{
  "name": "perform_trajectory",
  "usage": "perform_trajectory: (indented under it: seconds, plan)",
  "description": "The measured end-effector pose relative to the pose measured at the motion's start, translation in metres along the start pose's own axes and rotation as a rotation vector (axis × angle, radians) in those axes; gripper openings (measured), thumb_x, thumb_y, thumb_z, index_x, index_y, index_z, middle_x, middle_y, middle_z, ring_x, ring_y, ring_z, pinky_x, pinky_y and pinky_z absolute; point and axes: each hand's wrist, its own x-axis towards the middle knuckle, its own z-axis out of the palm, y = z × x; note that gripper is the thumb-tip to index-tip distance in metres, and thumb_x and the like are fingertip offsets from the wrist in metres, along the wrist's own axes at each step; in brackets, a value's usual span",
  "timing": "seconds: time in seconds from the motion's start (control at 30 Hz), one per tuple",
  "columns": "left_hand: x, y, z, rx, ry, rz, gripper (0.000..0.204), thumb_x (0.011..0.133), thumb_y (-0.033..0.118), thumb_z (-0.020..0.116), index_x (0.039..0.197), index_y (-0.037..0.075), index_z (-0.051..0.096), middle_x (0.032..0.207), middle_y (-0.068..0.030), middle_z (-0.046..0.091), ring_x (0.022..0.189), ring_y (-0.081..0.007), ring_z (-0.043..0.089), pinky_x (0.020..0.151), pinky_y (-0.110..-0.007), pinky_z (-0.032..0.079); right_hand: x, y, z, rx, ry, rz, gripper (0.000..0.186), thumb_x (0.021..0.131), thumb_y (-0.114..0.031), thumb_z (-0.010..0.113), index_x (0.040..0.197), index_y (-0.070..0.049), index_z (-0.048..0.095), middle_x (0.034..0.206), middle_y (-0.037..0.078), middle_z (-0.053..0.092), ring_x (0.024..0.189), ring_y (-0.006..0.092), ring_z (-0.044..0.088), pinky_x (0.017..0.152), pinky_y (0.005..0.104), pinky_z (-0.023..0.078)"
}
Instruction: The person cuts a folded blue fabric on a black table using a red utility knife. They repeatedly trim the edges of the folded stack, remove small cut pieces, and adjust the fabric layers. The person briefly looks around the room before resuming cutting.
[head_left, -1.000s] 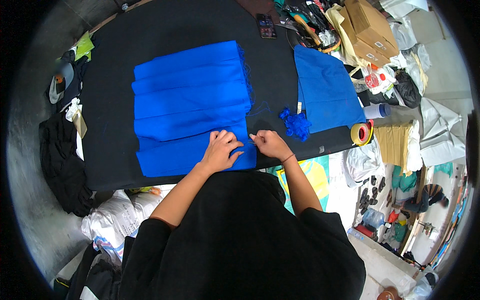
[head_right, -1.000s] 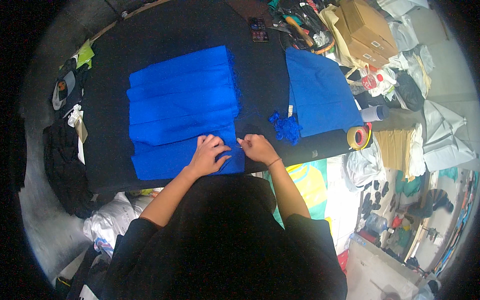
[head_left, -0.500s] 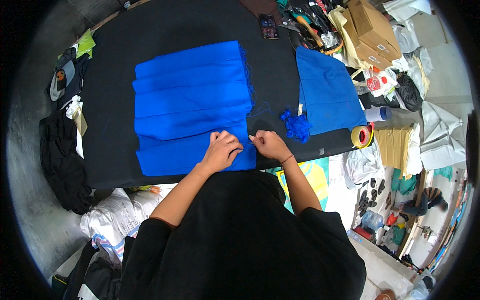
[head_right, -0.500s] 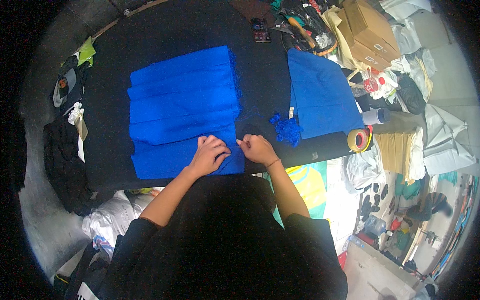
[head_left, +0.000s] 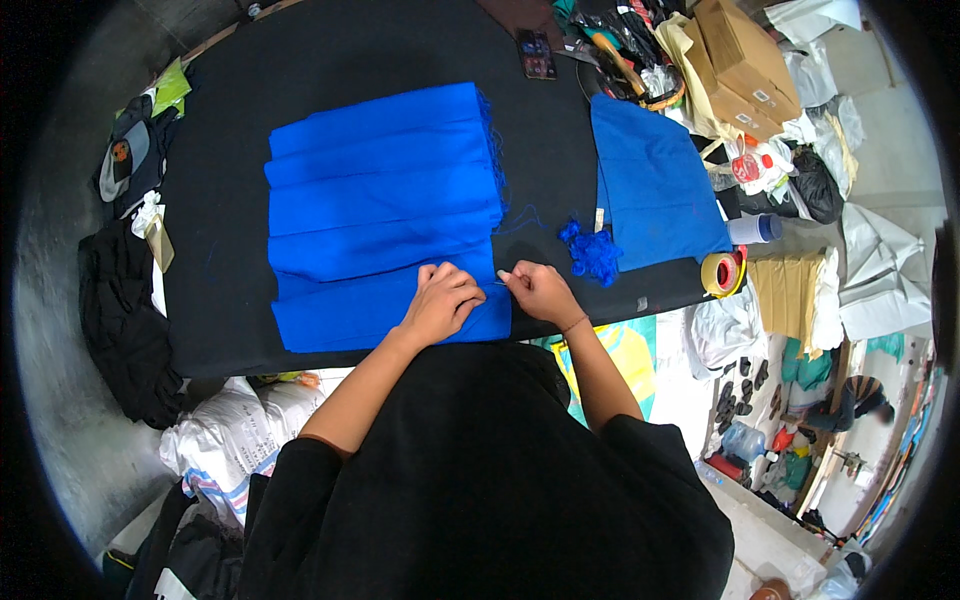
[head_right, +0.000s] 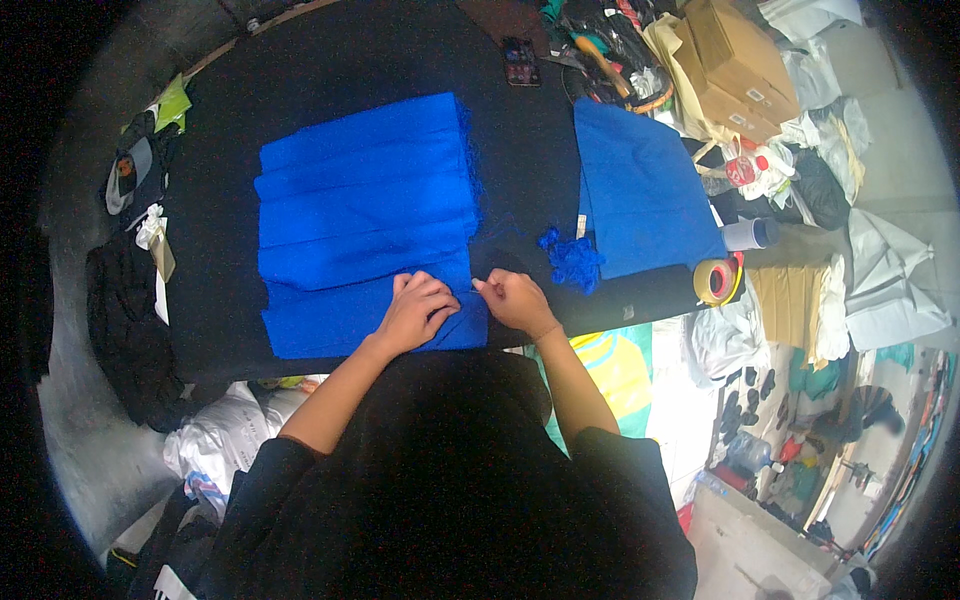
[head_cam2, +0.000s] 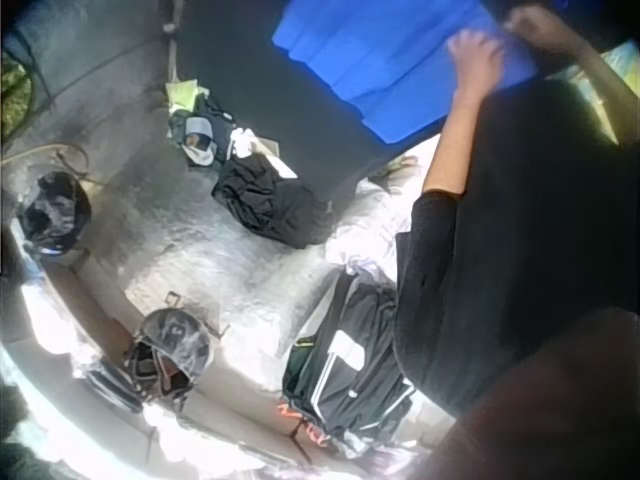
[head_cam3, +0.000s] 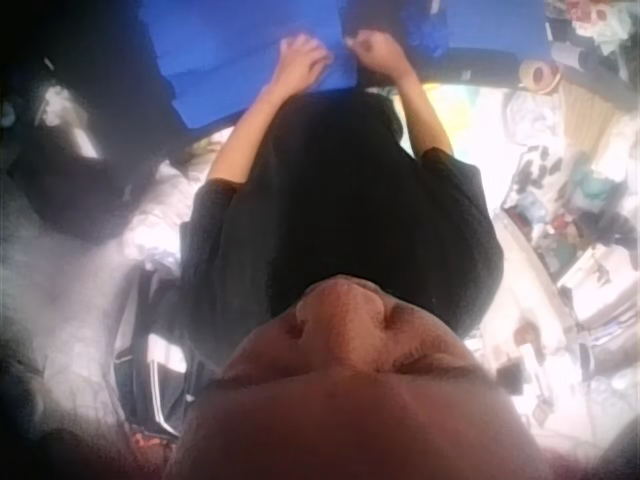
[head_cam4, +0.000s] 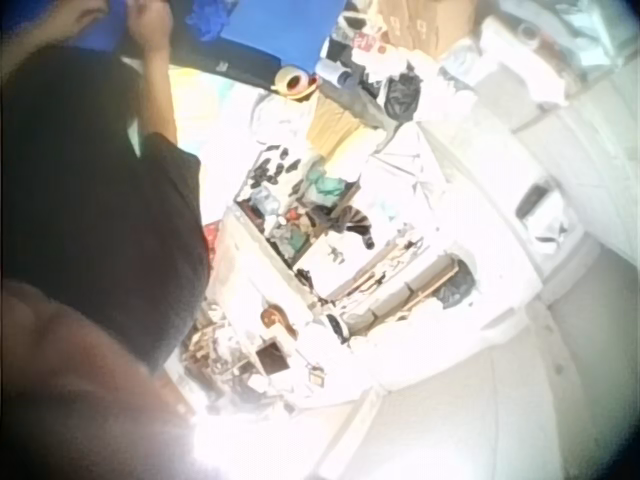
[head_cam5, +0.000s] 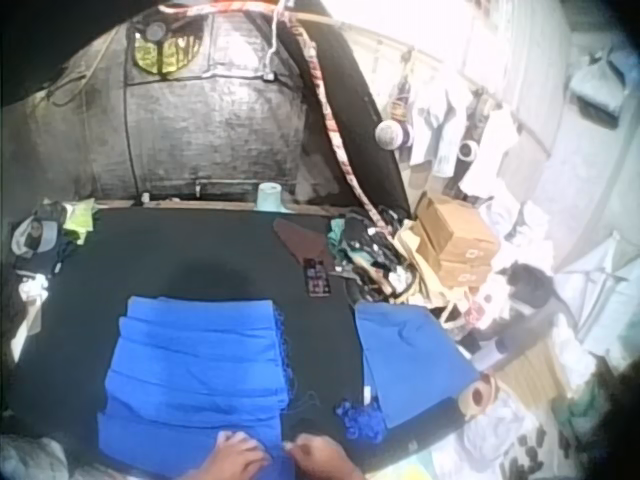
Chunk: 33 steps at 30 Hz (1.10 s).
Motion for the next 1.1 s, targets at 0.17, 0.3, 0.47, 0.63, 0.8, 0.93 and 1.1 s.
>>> perform_trajectory:
  seconds: [0.17, 0.3, 0.47, 0.63, 0.8, 0.93, 1.1]
  plan:
    - [-0.001, 0.007, -0.013, -0.057, 0.0, -0.029, 0.008, 0.09, 0.015, 0.076, 0.098, 0.016, 0.076, 0.1, 0.0018, 0.073, 0.103, -0.0203, 0.061, 0.094, -0.042, 0.035, -0.014, -0.009, -0.004, 0.287, -0.047, -0.057, 0.03, 0.093, -0.027, 0.084, 0.085, -0.002, 0.07, 0.066, 0.005, 0.06, 0.06, 0.0154, 0.054, 0.058, 0.0344, 0.043]
    - [-0.004, 0.006, -0.022, -0.117, 0.032, -0.034, 0.015, 0.091, 0.022, 0.079, 0.104, 0.015, 0.074, 0.1, -0.0016, 0.074, 0.099, -0.0232, 0.065, 0.094, -0.041, 0.037, -0.022, -0.023, 0.01, 0.39, -0.096, -0.252, 0.023, 0.09, -0.017, 0.087, 0.089, -0.002, 0.07, 0.073, -0.002, 0.055, 0.067, 0.0085, 0.047, 0.061, 0.0291, 0.041]
    - [-0.029, -0.008, -0.08, -0.061, -0.121, -0.197, 0.047, 0.084, 0.043, 0.086, 0.114, 0.01, 0.073, 0.102, -0.0128, 0.077, 0.094, -0.0351, 0.069, 0.092, -0.041, 0.045, -0.018, -0.035, -0.002, 0.481, -0.071, -0.122, 0.023, 0.092, -0.014, 0.085, 0.089, -0.005, 0.064, 0.076, -0.008, 0.042, 0.071, 0.0044, 0.04, 0.062, 0.0249, 0.037]
    - [-0.071, -0.055, -0.162, 0.08, -0.35, -0.519, 0.039, 0.079, 0.038, 0.089, 0.1, 0.006, 0.079, 0.088, -0.0169, 0.076, 0.082, -0.0388, 0.068, 0.085, -0.045, 0.048, 0.019, -0.012, 0.006, 0.31, 0.139, 0.023, 0.028, 0.095, -0.022, 0.082, 0.087, -0.004, 0.061, 0.068, -0.001, 0.048, 0.066, 0.0084, 0.042, 0.06, 0.03, 0.041]
    - [-0.113, -0.085, -0.205, 0.092, -0.261, -0.702, 0.033, 0.082, 0.034, 0.088, 0.088, 0.003, 0.08, 0.078, -0.0173, 0.074, 0.07, -0.0349, 0.067, 0.079, -0.042, 0.05, 0.041, -0.008, 0.025, 0.141, 0.149, 0.117, 0.031, 0.09, -0.028, 0.084, 0.093, -0.002, 0.068, 0.074, 0.014, 0.068, 0.066, 0.0231, 0.063, 0.067, 0.0389, 0.052]
    - [-0.122, -0.094, -0.211, 0.028, -0.034, -0.767, 0.033, 0.083, 0.03, 0.09, 0.081, 0.0, 0.078, 0.072, -0.0152, 0.071, 0.065, -0.0278, 0.065, 0.073, -0.039, 0.051, 0.042, -0.019, 0.041, -0.006, 0.236, 0.151, 0.031, 0.089, -0.032, 0.084, 0.097, -0.005, 0.071, 0.081, 0.016, 0.073, 0.076, 0.0373, 0.071, 0.072, 0.0451, 0.055]
    - [-0.13, -0.108, -0.203, 0.134, 0.075, -0.749, 0.036, 0.08, 0.029, 0.093, 0.088, -0.002, 0.076, 0.082, -0.0141, 0.067, 0.077, -0.0289, 0.067, 0.079, -0.04, 0.053, 0.036, -0.027, 0.054, -0.095, 0.43, 0.144, 0.03, 0.088, -0.033, 0.084, 0.098, -0.007, 0.072, 0.086, 0.017, 0.074, 0.082, 0.0405, 0.072, 0.075, 0.0489, 0.055]
